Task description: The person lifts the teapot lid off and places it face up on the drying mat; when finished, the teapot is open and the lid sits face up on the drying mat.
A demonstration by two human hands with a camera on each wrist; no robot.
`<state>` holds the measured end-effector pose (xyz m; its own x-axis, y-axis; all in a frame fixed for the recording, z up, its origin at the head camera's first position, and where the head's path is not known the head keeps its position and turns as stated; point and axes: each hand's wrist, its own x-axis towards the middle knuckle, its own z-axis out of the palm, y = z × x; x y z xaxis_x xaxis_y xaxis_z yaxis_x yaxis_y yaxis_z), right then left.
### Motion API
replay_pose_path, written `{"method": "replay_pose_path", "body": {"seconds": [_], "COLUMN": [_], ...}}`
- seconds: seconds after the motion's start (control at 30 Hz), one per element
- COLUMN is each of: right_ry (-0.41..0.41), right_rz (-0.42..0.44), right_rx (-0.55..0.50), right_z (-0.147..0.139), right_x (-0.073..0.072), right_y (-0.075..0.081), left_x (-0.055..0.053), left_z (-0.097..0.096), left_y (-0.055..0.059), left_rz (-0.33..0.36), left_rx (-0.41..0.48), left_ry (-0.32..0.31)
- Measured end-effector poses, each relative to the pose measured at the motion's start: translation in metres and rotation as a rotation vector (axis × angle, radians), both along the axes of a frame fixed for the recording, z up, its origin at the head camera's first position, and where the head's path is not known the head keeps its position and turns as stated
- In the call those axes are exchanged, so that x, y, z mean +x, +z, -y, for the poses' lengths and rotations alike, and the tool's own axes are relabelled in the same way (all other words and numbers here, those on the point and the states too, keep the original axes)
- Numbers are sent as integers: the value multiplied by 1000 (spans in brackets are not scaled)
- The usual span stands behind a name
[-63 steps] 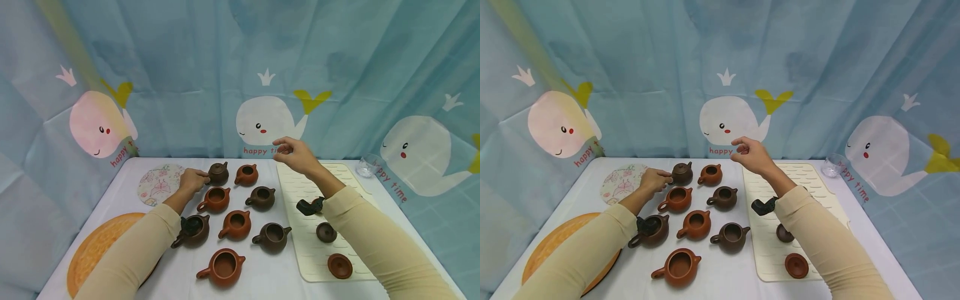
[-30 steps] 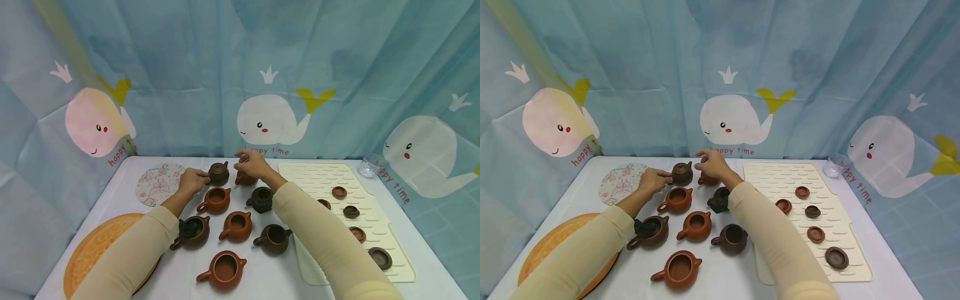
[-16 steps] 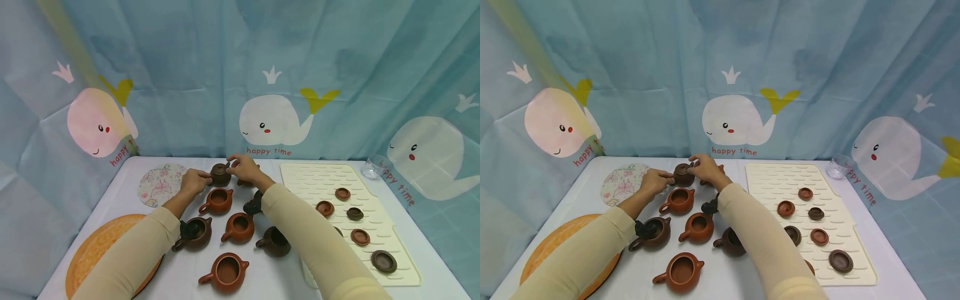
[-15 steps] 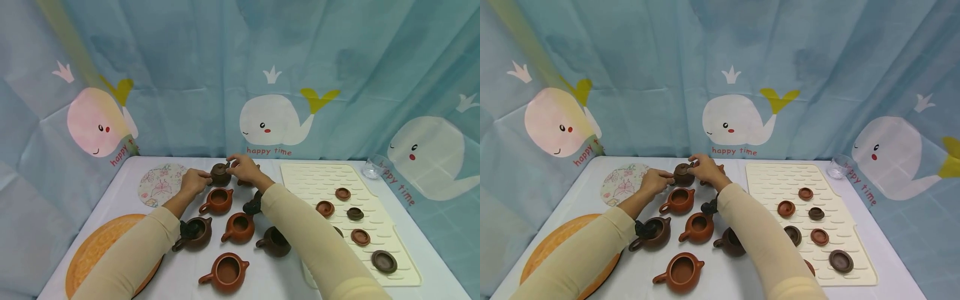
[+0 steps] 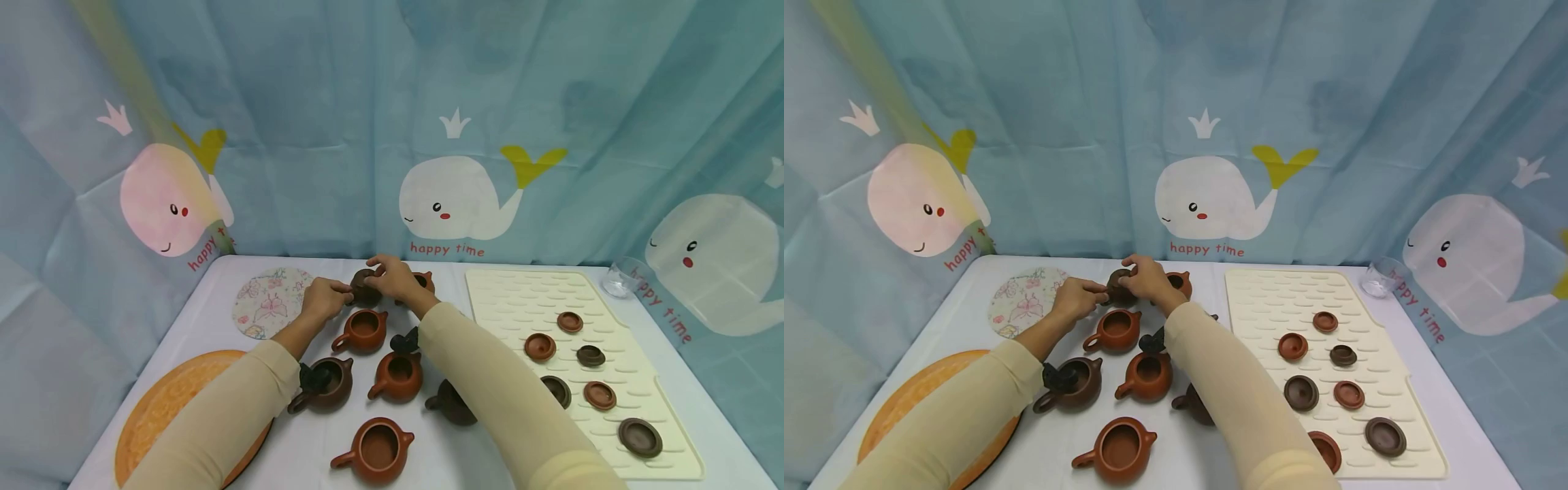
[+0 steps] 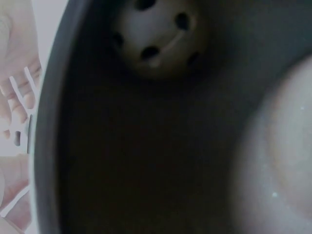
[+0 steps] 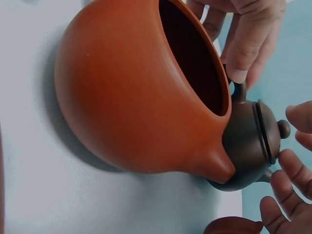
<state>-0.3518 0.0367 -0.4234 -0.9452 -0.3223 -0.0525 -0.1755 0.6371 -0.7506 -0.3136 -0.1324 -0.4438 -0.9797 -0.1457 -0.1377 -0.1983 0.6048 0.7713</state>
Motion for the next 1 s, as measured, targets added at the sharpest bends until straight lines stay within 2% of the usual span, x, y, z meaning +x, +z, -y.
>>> {"method": "replay_pose_path", "body": {"seconds": [0.13,0.33,0.6,0.8,1.0], "right_ry": [-15,-18,-37,-7,-36], "right_rz": [-30,-138,-206,-259,-280], "right_rx": [21,69,118,204,144], "right_z": [4,11,16,14,9], "right_x": [-1,-5,-3,-4,-3], "right_y": [-5,-12,-12,-13,-14], "left_x": [2,3,5,6,5], "left_z": [-1,-2,-3,-4,-3], "left_y": [0,0,1,0,0], "left_rz": [-10,-16,-27,-19,-20], "left_rx": [-12,-8,-3,-9,-12], "left_ry": [-3,-3,10,13,12]}}
